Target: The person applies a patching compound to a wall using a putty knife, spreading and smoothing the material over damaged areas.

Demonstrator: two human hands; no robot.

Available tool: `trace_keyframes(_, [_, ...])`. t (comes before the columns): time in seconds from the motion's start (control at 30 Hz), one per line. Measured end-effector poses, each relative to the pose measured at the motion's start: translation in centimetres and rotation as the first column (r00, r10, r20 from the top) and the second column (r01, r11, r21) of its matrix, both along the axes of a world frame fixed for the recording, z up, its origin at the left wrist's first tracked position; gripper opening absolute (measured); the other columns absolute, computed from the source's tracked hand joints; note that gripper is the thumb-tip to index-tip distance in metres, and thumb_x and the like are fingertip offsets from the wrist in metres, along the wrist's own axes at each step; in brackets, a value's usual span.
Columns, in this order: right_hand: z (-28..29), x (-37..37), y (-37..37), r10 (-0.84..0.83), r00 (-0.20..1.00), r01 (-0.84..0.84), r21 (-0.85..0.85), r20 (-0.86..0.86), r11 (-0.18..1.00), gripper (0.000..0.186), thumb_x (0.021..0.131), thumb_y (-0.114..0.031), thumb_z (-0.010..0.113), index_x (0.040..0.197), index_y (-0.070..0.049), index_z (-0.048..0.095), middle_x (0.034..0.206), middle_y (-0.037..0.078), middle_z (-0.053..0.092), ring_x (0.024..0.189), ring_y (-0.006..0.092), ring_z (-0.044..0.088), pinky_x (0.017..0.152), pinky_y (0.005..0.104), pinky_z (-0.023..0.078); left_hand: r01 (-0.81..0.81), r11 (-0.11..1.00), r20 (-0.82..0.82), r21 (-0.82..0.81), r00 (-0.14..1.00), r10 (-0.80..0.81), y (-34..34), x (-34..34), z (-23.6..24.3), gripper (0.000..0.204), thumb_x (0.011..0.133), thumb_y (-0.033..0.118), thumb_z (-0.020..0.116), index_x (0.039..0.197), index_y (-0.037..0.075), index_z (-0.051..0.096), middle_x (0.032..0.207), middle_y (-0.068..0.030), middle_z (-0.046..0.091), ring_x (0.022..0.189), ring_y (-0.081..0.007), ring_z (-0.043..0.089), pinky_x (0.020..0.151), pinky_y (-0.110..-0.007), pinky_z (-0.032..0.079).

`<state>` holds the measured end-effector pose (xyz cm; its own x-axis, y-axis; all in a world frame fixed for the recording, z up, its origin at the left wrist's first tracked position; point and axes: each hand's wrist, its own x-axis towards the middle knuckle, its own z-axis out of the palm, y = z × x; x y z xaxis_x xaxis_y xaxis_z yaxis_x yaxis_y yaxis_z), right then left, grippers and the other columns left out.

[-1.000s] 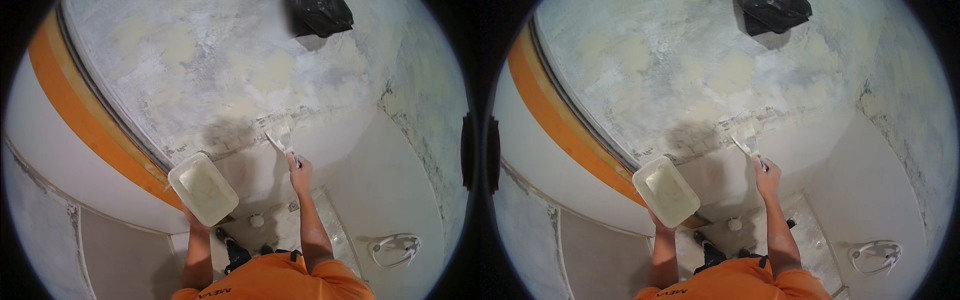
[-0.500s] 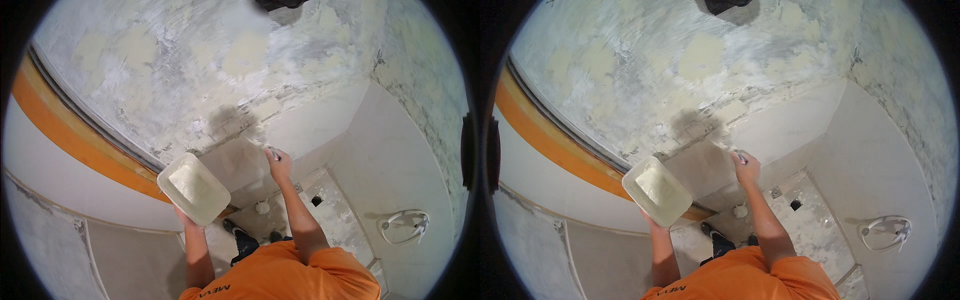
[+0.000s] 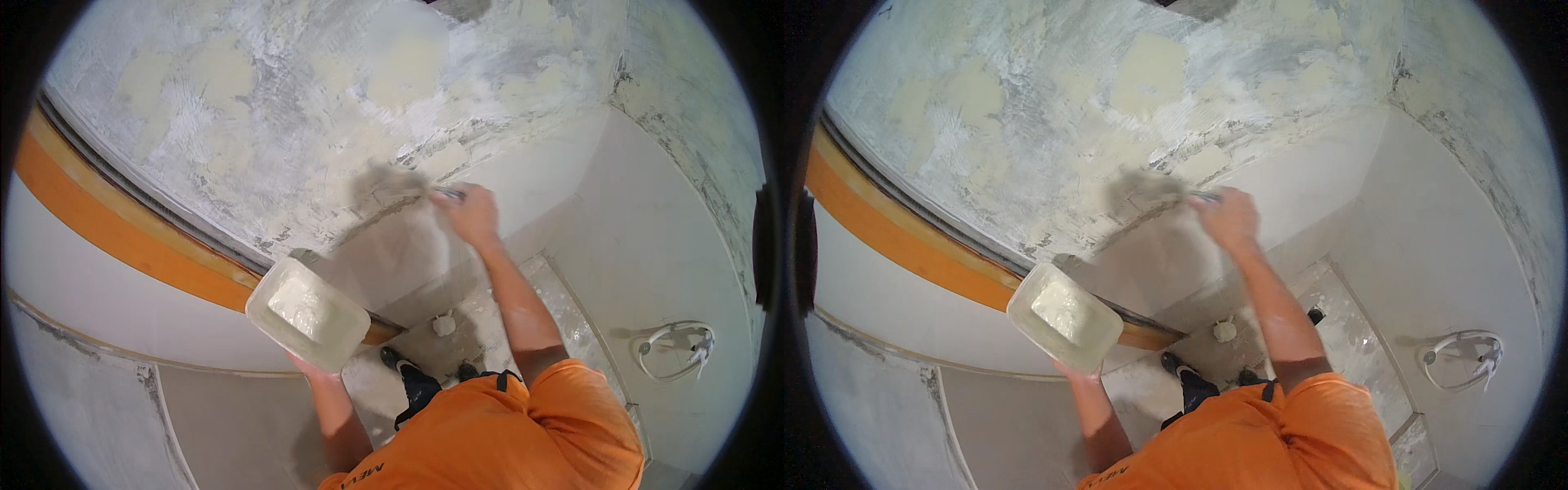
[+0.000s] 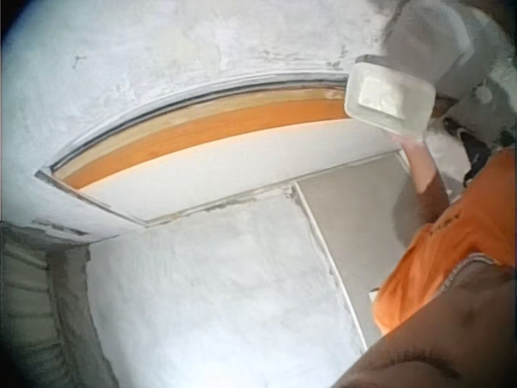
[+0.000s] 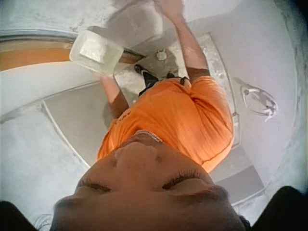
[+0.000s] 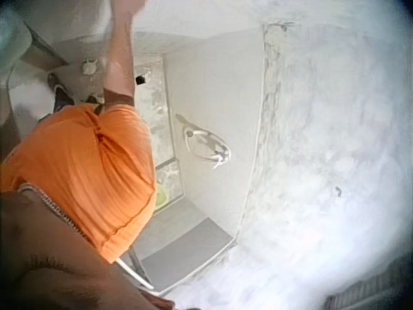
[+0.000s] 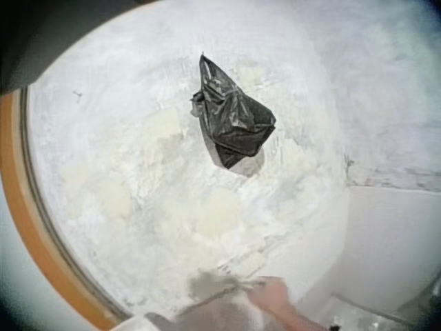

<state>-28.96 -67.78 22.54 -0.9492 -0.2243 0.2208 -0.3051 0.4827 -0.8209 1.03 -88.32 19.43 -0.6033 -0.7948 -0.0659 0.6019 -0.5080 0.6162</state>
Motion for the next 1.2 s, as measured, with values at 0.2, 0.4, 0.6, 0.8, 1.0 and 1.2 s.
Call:
trace_keyframes(0.2, [-0.7,7.1,2.1,-0.172,0.985,0.172,-0.012,-0.018,0.985,0.040,0.087,-0.043,0.079,0.084,-0.004,0.073,0.067,0.015,0.064,0.059,0.0291,0.056,0.060,0.0405,0.048,-0.023,0.993,0.049,-0.119,0.998,0.029,-1.5,2.4,-3.1,0.061,0.107,0.051,0.039,0.154,0.011,0.042,0.149,-0.0130,0.054,0.130,-0.0333,0.058,0.106,-0.052,0.053])
trace_keyframes(0.4, [3.1,8.7,-8.1,0.070,0.927,-0.056,0.047,-0.368,0.997,0.036,0.088,-0.046,0.077,0.103,-0.013,0.079,0.086,0.011,0.073,0.081,0.0311,0.072,0.073,0.0421,0.055,0.147,0.982,-0.062,-0.117,0.986,-0.155,-1.9,1.7,-1.5,0.058,0.107,0.050,0.041,0.153,0.014,0.045,0.149,-0.0109,0.056,0.129,-0.0344,0.060,0.102,-0.056,0.055])
trace_keyframes(0.6, [-0.9,-0.1,0.4,-0.051,0.998,0.054,0.114,-0.028,0.992,0.046,0.083,-0.052,0.081,0.097,-0.008,0.081,0.075,0.014,0.071,0.069,0.0324,0.068,0.067,0.0426,0.053,0.082,0.997,-0.085,-0.008,0.993,-0.082,-1.1,1.4,-0.5,0.057,0.107,0.050,0.042,0.152,0.015,0.046,0.147,-0.0109,0.057,0.129,-0.0344,0.060,0.102,-0.056,0.055])
trace_keyframes(0.8, [-0.9,5.5,3.8,-0.291,0.955,0.292,-0.023,0.052,0.956,0.043,0.085,-0.048,0.080,0.087,-0.006,0.077,0.065,0.013,0.061,0.060,0.0303,0.058,0.061,0.0413,0.047,0.049,0.991,-0.004,-0.123,0.999,-0.050,-2.5,4.0,-4.0,0.059,0.108,0.045,0.039,0.155,0.009,0.041,0.149,-0.0126,0.054,0.130,-0.0328,0.059,0.105,-0.052,0.054])
trace_keyframes(1.0, [6.9,9.4,-7.9,0.145,0.919,-0.218,-0.166,-0.366,0.962,0.045,0.088,-0.049,0.076,0.079,-0.006,0.071,0.074,0.012,0.067,0.069,0.0326,0.064,0.065,0.0427,0.051,-0.022,0.998,-0.107,-0.066,0.994,0.015,-1.6,3.2,-0.1,0.058,0.108,0.045,0.040,0.154,0.010,0.044,0.148,-0.0120,0.056,0.127,-0.0329,0.062,0.104,-0.051,0.055])
trace_keyframes(1.2, [12.9,5.4,-11.8,0.101,0.900,-0.102,0.021,-0.425,0.995,0.057,0.082,-0.060,0.077,0.078,-0.003,0.072,0.075,0.015,0.070,0.074,0.0371,0.068,0.069,0.0473,0.052,0.040,0.994,-0.145,-0.098,0.988,-0.054,-3.0,2.7,0.3,0.059,0.107,0.048,0.042,0.152,0.010,0.048,0.144,-0.0105,0.061,0.125,-0.0314,0.064,0.104,-0.051,0.055])
